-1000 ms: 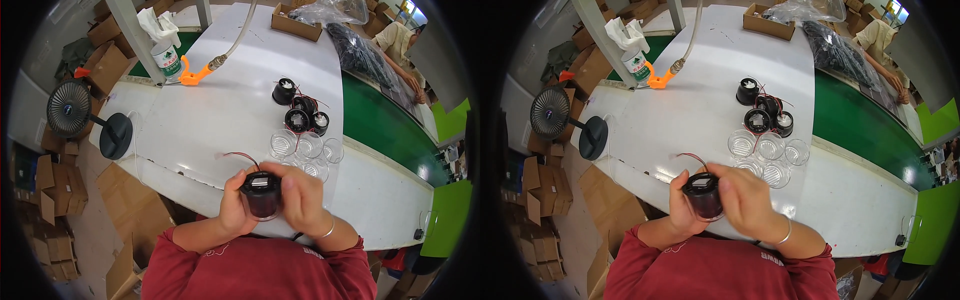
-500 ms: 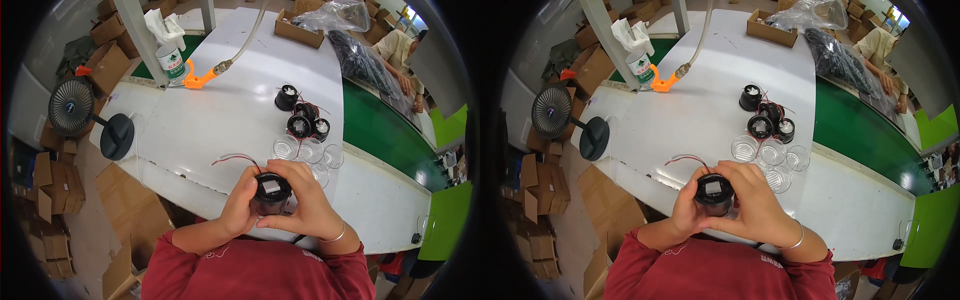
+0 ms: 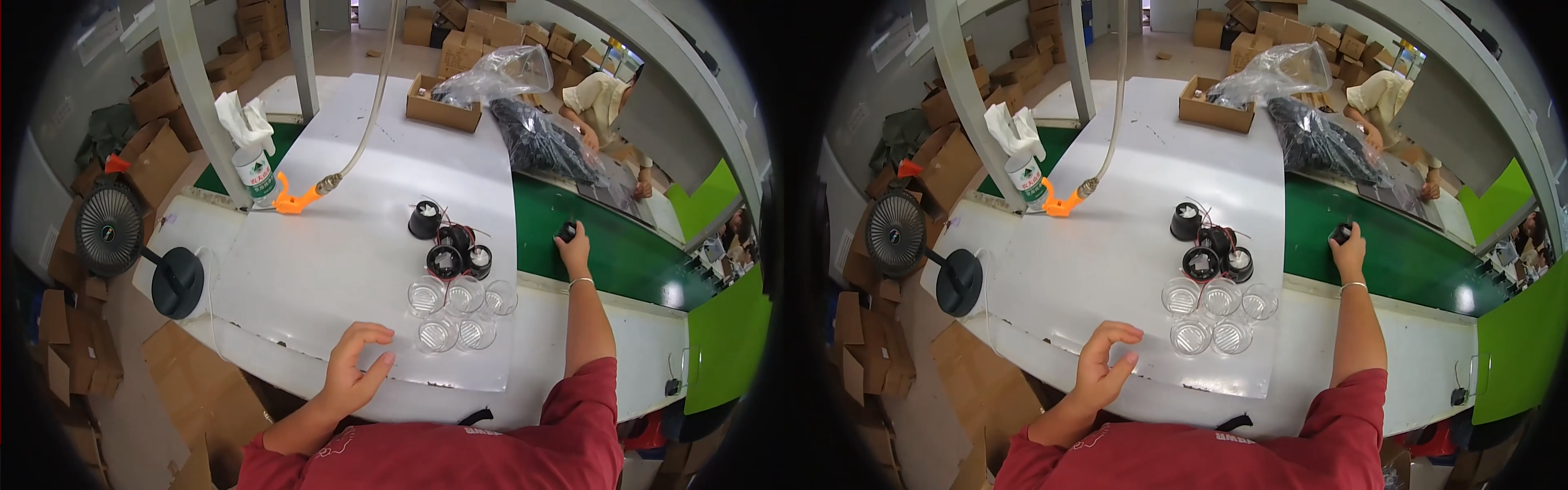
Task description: The person assembles electronic light components by fitting plastic lenses onto circular LED light housings by hand.
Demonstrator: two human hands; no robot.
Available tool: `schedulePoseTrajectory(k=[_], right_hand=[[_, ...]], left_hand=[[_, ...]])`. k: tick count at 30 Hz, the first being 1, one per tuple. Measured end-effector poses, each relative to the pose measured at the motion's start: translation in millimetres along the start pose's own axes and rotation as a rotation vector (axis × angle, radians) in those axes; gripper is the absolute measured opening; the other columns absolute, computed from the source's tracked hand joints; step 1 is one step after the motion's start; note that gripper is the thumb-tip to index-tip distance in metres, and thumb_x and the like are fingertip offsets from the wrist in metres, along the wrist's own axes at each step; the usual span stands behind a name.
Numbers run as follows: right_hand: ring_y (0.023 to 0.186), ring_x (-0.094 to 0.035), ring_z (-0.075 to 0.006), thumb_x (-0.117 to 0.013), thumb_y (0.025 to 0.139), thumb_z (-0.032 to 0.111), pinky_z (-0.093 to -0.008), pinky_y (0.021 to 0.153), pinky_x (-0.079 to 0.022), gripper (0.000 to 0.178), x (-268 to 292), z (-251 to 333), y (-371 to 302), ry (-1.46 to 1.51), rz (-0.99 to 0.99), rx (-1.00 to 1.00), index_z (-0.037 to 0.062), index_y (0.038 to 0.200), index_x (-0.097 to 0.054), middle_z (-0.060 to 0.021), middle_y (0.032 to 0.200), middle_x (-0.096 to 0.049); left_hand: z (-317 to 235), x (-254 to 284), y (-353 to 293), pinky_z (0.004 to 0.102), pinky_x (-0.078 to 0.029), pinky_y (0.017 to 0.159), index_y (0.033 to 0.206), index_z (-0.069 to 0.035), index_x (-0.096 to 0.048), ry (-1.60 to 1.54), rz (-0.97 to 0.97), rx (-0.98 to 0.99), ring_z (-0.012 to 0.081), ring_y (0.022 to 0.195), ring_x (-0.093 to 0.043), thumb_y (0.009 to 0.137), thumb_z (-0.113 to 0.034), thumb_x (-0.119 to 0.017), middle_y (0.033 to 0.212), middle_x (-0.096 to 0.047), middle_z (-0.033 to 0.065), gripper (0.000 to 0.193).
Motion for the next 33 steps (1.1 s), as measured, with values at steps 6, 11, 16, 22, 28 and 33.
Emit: schedulePoseTrajectory(k=[6,11,16,22,28,33], right_hand=[[0.118,-0.05,-0.0367,-0.077,0.076,0.035,-0.0498,0.092,-0.044,0.074,32.2,155.9,-32.2,-0.025,-0.044,0.302,0.007,0.136,-0.044,-0.0196,0.13,-0.051],[0.102,-0.061,-0.0363,-0.078,0.07,0.045,-0.0445,0.089,-0.048,0.063,21.3,304.0,-96.1,0.082,0.397,0.818,0.0062,0.117,-0.062,-0.0199,0.108,-0.064],[0.097,-0.065,-0.0344,-0.078,0.065,0.042,-0.0432,0.084,-0.052,0.055,-14.9,362.0,-117.4,-0.195,0.666,0.821,0.0073,0.106,-0.066,-0.0175,0.102,-0.068],[0.089,-0.066,-0.0325,-0.082,0.064,0.033,-0.0385,0.079,-0.053,0.053,31.6,346.2,-103.5,0.339,0.502,0.821,-0.0003,0.101,-0.065,-0.0187,0.095,-0.069],[0.086,-0.061,-0.0118,-0.088,0.066,0.019,-0.0268,0.074,-0.051,0.056,122.2,342.9,-130.9,1.021,0.467,0.751,0.0023,0.11,-0.057,-0.0055,0.101,-0.063],[0.11,-0.053,-0.0142,-0.081,0.07,0.002,-0.0281,0.096,-0.044,0.063,169.2,306.5,-177.5,1.292,0.908,0.63,0.0013,0.121,-0.044,-0.006,0.116,-0.049]], left_hand=[[-90.8,-17.3,28.4,0.0441,-0.045,0.094,0.109,-0.004,-0.062,0.198,0.424,-0.43,0.0269,0.095,-0.061,0.076,0.0,-0.062,0.111,-0.062,0.014,0.033],[-183.3,-56.1,55.7,0.042,-0.046,0.078,0.082,-0.008,-0.058,0.111,0.484,-0.854,0.0183,0.067,-0.046,0.082,-0.018,-0.058,0.079,-0.052,0.0021,0.01],[-197.1,-57.6,65.3,0.0432,-0.046,0.085,0.095,-0.011,-0.059,0.311,0.672,-0.981,0.0175,0.068,-0.046,0.081,-0.018,-0.054,0.079,-0.049,0.0002,0.017],[-191.4,-26.4,45.6,0.044,-0.052,0.082,0.106,-0.011,-0.072,0.199,0.568,-0.782,0.0181,0.078,-0.058,0.081,-0.018,-0.059,0.097,-0.064,0.0056,0.029],[-181.7,-0.1,5.6,0.0423,-0.044,0.083,0.083,-0.019,-0.068,0.501,-0.084,-1.397,0.0115,0.068,-0.064,0.094,-0.029,-0.056,0.073,-0.068,-0.0071,0.019],[-124.0,4.6,0.9,0.0392,-0.047,0.08,0.102,-0.018,-0.052,0.384,-0.323,-1.566,0.0165,0.078,-0.057,0.09,-0.044,-0.061,0.087,-0.057,-0.0033,0.03]])
Point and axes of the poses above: each hand's wrist, its own y-axis towards the middle knuckle, its own x-axis out of the back of the hand, z = x × y, the point moved 4 cm from there along y, towards the middle knuckle
